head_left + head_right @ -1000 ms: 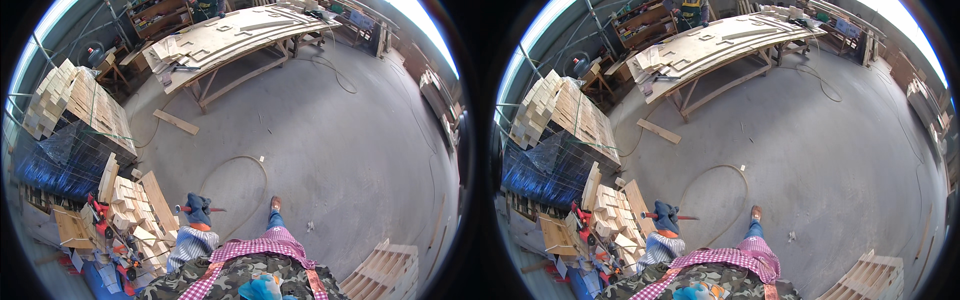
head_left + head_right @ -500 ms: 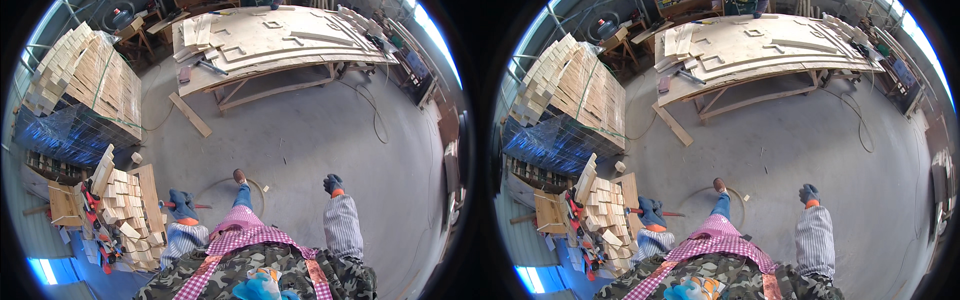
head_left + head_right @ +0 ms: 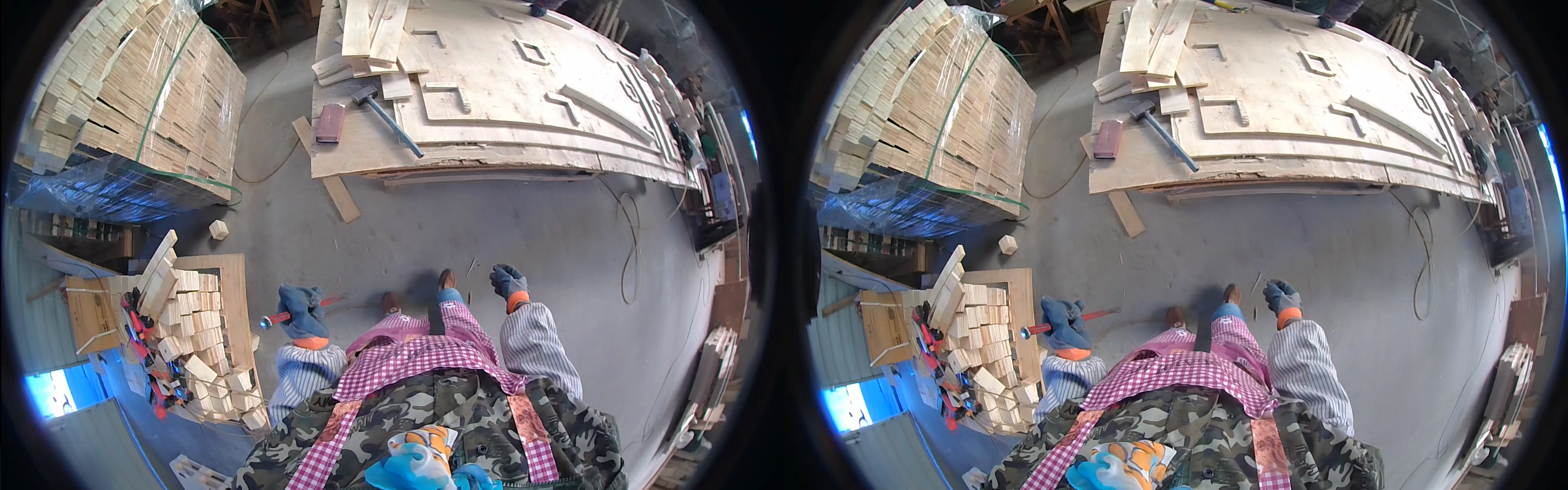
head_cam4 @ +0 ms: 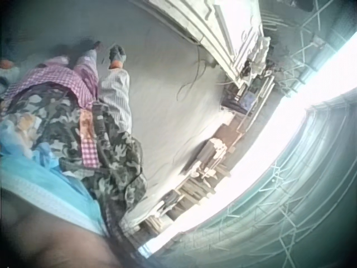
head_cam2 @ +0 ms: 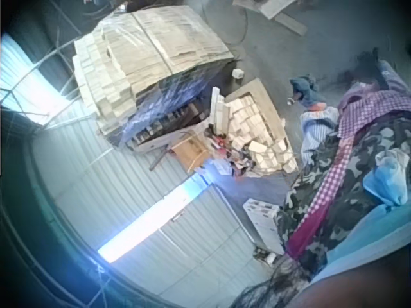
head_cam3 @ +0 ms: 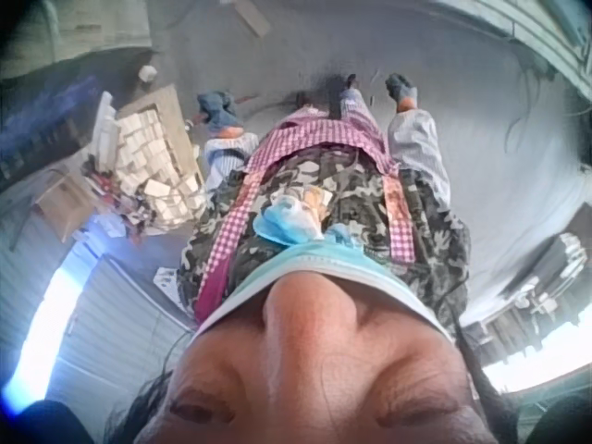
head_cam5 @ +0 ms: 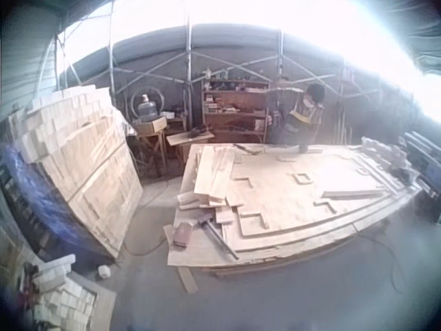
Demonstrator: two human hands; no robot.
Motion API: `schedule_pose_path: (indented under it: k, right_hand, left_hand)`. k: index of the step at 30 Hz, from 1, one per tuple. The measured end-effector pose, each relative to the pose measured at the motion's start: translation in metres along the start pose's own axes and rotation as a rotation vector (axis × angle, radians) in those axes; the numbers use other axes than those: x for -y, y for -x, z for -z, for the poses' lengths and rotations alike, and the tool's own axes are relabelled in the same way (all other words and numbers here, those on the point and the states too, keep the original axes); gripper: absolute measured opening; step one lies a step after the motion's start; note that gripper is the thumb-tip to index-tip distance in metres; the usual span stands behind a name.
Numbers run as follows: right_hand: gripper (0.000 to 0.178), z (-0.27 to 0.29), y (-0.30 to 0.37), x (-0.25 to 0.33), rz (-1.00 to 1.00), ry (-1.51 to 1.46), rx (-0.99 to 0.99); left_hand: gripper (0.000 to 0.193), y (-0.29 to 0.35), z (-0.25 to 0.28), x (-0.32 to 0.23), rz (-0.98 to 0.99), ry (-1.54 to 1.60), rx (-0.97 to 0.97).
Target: The person walks to a workbench and uses a hammer and chisel to split a thin wooden plank into smaller pieces. They repeatedly position the chisel along the grain and strike it with the hammer, separating the wood into strips.
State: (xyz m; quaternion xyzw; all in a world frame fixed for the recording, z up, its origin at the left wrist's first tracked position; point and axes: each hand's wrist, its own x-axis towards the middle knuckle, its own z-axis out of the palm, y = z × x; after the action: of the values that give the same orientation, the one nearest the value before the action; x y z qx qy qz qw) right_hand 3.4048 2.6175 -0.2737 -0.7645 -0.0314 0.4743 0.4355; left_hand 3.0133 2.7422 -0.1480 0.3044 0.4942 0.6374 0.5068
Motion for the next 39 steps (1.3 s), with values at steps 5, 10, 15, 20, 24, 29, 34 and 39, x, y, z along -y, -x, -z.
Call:
schedule_pose_path:
  k: [5, 10, 15, 20, 24, 29, 34, 39]
  right_hand:
    - [0.033, -0.093, -0.118, 0.084, 0.336, 0.346, 0.150]
    - [0.061, -0.201, -0.178, 0.187, 0.395, 0.809, 0.237]
    - [0.040, -0.260, -0.195, 0.251, 0.377, 1.153, 0.344]
    - [0.031, -0.294, -0.186, 0.260, 0.156, 0.907, 0.437]
    - [0.013, -0.327, -0.159, 0.313, -0.442, 0.109, 0.677]
    - [0.031, -0.313, -0.134, 0.386, -0.592, 0.126, 0.788]
    - [0.022, -0.143, -0.092, 0.378, -0.151, 0.277, 0.852]
    - [0.022, 0.029, -0.044, 0.394, 0.106, 0.033, 0.575]
  left_hand:
    - [0.043, -0.012, -0.024, 0.003, 0.046, -0.046, -0.397]
    - [0.045, 0.006, -0.067, 0.000, -0.148, -0.148, -0.770]
    - [0.038, 0.024, -0.096, 0.024, -0.163, -0.166, -1.261]
    - [0.028, 0.018, -0.107, 0.045, -0.144, -0.159, -1.324]
    - [0.026, -0.007, -0.122, 0.031, -0.137, -0.143, -1.212]
    - [0.028, -0.045, -0.155, -0.003, -0.143, -0.154, -0.908]
    - [0.040, -0.100, -0.205, -0.018, -0.236, -0.294, -0.553]
    - [0.040, -0.147, -0.277, -0.004, -0.210, -0.213, -0.250]
